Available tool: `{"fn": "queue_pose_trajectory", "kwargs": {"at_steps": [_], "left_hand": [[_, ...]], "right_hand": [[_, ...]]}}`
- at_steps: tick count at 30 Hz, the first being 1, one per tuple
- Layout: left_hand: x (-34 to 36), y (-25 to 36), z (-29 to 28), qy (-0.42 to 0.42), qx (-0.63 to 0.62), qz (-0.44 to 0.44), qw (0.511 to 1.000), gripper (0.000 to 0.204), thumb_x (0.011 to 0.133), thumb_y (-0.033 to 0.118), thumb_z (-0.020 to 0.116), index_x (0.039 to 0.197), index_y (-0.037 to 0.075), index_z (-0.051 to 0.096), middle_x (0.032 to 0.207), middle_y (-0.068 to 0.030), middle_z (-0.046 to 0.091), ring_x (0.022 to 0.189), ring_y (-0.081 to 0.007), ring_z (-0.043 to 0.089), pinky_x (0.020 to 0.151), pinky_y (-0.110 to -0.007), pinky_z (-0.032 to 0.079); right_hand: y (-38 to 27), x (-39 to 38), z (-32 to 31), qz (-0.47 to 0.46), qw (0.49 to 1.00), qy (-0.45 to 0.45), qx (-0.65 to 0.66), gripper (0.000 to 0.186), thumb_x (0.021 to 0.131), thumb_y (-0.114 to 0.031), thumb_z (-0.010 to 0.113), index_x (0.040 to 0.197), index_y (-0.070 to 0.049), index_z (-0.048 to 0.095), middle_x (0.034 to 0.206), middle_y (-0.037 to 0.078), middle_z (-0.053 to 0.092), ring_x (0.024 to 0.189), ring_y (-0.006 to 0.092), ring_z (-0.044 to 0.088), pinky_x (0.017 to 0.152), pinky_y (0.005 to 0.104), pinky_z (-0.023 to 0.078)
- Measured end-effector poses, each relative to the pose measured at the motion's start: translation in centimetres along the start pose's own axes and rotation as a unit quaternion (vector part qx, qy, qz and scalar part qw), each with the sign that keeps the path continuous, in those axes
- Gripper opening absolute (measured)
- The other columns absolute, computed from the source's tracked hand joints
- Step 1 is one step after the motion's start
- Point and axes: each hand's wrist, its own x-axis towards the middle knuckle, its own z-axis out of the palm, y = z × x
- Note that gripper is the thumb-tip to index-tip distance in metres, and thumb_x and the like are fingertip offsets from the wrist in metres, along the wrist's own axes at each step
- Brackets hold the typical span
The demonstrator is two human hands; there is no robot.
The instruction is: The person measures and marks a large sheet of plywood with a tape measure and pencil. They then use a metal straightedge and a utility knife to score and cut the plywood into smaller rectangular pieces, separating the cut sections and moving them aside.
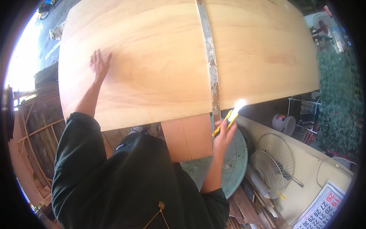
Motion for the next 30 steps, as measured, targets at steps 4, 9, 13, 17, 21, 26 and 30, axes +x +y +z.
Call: {"fn": "queue_pose_trajectory", "kwargs": {"at_steps": [4,9,13,17,21,26,30], "left_hand": [[-1.6,-3.9,-1.2,-0.014,-0.021,-0.045,0.999,0.084,0.085,0.068,0.043,0.145,0.012,0.029,0.151,-0.0175,0.023,0.141,-0.0358,0.015,0.113,-0.051,0.008],[-1.9,-3.0,-2.3,-0.002,-0.037,-0.048,0.998,0.082,0.084,0.065,0.049,0.144,0.012,0.033,0.150,-0.0171,0.025,0.140,-0.0356,0.016,0.113,-0.051,0.009],[-2.1,-2.7,-2.2,-0.002,-0.037,-0.041,0.998,0.080,0.084,0.062,0.053,0.143,0.013,0.033,0.150,-0.0174,0.025,0.140,-0.0356,0.017,0.113,-0.051,0.009],[-1.8,-2.5,-2.1,-0.006,-0.044,-0.037,0.998,0.080,0.083,0.062,0.053,0.143,0.014,0.034,0.150,-0.0172,0.026,0.140,-0.0356,0.018,0.113,-0.052,0.010],[-1.9,-3.1,-2.2,-0.003,-0.035,-0.044,0.998,0.079,0.083,0.063,0.053,0.143,0.014,0.034,0.150,-0.0171,0.025,0.140,-0.0358,0.018,0.112,-0.053,0.011],[-1.7,-3.1,-2.1,-0.007,-0.025,-0.039,0.999,0.079,0.084,0.062,0.052,0.144,0.015,0.033,0.150,-0.0172,0.025,0.140,-0.0359,0.018,0.112,-0.054,0.012],[-1.7,-3.0,-2.2,-0.001,-0.023,-0.035,0.999,0.079,0.084,0.062,0.052,0.143,0.015,0.033,0.149,-0.0173,0.026,0.140,-0.0360,0.019,0.112,-0.054,0.013]], "right_hand": [[-4.4,4.5,8.8,0.060,0.970,-0.109,0.208,0.025,0.095,-0.014,0.046,0.117,-0.006,0.037,0.077,0.009,0.054,0.059,0.0182,0.057,0.055,0.0325,0.047],[-6.3,12.1,22.6,0.016,0.969,-0.242,-0.039,0.029,0.097,-0.018,0.041,0.122,-0.005,0.037,0.072,0.007,0.053,0.053,0.0151,0.056,0.047,0.0282,0.044],[-7.0,17.2,32.1,-0.080,0.922,-0.252,-0.284,0.038,0.094,-0.015,0.040,0.129,-0.004,0.030,0.074,0.017,0.059,0.057,0.0215,0.062,0.053,0.0356,0.049],[-5.1,22.1,38.2,-0.158,0.886,-0.222,-0.376,0.037,0.092,-0.010,0.038,0.127,-0.002,0.029,0.073,0.022,0.061,0.053,0.0277,0.063,0.049,0.0380,0.050],[-9.5,21.2,41.1,-0.059,0.882,-0.272,-0.381,0.034,0.092,-0.016,0.040,0.121,0.001,0.034,0.072,0.017,0.060,0.044,0.0227,0.060,0.040,0.0352,0.050],[-10.3,22.4,43.0,-0.100,0.850,-0.264,-0.445,0.028,0.093,-0.013,0.036,0.115,0.004,0.036,0.072,0.021,0.062,0.048,0.0260,0.062,0.040,0.0364,0.050],[-11.0,22.7,43.5,-0.076,0.832,-0.281,-0.472,0.033,0.093,-0.013,0.035,0.120,0.005,0.037,0.077,0.019,0.063,0.048,0.0251,0.062,0.041,0.0356,0.051]]}}
